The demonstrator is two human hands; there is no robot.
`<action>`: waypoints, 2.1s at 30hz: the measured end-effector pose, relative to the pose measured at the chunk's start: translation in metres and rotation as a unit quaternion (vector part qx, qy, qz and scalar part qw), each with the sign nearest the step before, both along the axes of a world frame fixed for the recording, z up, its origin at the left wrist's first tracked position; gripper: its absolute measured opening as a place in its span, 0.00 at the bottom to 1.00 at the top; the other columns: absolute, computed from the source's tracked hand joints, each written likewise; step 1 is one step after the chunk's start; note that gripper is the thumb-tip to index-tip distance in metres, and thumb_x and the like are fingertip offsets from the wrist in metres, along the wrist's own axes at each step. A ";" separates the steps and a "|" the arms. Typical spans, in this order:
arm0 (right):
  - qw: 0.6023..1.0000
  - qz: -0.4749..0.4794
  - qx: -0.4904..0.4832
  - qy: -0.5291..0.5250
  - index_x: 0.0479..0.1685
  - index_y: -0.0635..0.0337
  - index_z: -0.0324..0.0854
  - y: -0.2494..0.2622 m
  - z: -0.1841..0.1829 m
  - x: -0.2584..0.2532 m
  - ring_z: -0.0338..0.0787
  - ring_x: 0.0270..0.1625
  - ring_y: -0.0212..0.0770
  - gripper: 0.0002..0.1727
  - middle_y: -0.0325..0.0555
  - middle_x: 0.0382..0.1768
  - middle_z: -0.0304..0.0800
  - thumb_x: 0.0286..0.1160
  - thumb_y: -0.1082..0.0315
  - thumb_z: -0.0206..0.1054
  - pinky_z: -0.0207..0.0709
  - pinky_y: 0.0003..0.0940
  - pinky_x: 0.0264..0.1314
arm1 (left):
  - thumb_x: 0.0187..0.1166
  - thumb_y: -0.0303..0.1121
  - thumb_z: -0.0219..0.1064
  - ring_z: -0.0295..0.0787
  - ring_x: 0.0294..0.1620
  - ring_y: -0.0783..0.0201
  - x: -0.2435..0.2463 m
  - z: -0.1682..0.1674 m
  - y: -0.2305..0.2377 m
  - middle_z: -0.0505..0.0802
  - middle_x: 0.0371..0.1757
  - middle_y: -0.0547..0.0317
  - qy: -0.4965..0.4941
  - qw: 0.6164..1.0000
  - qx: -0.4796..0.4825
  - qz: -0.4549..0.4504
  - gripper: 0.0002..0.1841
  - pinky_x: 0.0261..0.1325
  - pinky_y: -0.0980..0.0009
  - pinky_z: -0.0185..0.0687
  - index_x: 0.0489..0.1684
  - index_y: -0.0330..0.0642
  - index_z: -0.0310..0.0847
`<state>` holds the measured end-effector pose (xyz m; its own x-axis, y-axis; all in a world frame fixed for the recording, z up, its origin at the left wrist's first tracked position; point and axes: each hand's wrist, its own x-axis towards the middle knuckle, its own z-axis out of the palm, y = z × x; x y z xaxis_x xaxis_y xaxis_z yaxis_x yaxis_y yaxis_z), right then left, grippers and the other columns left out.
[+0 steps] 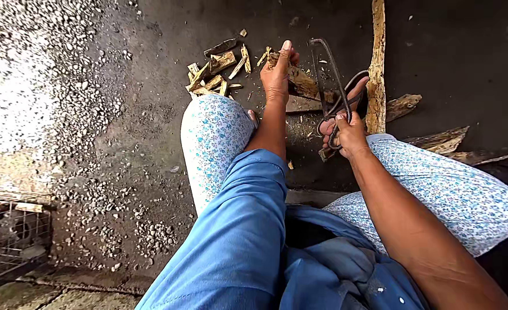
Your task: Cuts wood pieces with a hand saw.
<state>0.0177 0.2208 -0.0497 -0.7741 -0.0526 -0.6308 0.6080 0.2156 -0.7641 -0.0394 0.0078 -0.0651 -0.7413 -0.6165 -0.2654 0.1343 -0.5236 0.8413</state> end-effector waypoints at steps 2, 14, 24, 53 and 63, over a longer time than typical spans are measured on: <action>0.999 -0.026 -0.036 -0.013 0.61 0.56 0.63 0.005 -0.004 0.002 0.84 0.15 0.40 0.10 0.42 0.22 0.80 0.97 0.61 0.46 0.86 0.39 0.18 | 0.89 0.30 0.62 0.95 0.44 0.58 -0.001 0.001 -0.004 0.95 0.39 0.47 -0.002 0.999 0.008 -0.031 0.11 0.58 0.61 0.90 0.50 0.27 0.82; 0.983 0.133 0.115 0.059 0.75 0.58 0.62 0.008 0.015 0.000 0.83 0.17 0.41 0.19 0.45 0.25 0.78 0.95 0.59 0.51 0.83 0.40 0.20 | 0.81 0.26 0.67 0.91 0.27 0.55 -0.010 0.007 0.008 0.90 0.23 0.47 -0.037 0.996 -0.027 0.072 0.07 0.42 0.58 0.91 0.34 0.30 0.79; 0.989 0.104 0.099 0.039 0.70 0.58 0.65 0.018 0.007 0.005 0.81 0.15 0.39 0.15 0.44 0.22 0.76 0.96 0.61 0.50 0.81 0.38 0.18 | 0.78 0.24 0.74 0.92 0.38 0.56 -0.006 -0.001 0.005 0.92 0.42 0.43 -0.007 0.996 -0.059 0.070 0.16 0.46 0.61 0.93 0.57 0.25 0.79; 0.990 0.103 0.073 0.068 0.70 0.58 0.67 0.016 0.007 0.025 0.81 0.16 0.35 0.15 0.40 0.23 0.77 0.95 0.62 0.52 0.82 0.35 0.18 | 0.75 0.23 0.62 0.89 0.31 0.57 0.003 -0.021 -0.003 0.88 0.26 0.49 -0.042 0.995 -0.005 0.087 0.02 0.42 0.59 0.88 0.34 0.33 0.76; 0.983 0.139 0.121 0.029 0.73 0.58 0.65 0.008 0.017 0.018 0.83 0.18 0.40 0.16 0.44 0.25 0.78 0.96 0.62 0.49 0.84 0.40 0.21 | 0.74 0.21 0.65 0.89 0.30 0.57 -0.001 -0.019 -0.003 0.89 0.24 0.48 -0.079 0.990 -0.006 0.113 0.04 0.41 0.60 0.87 0.30 0.33 0.78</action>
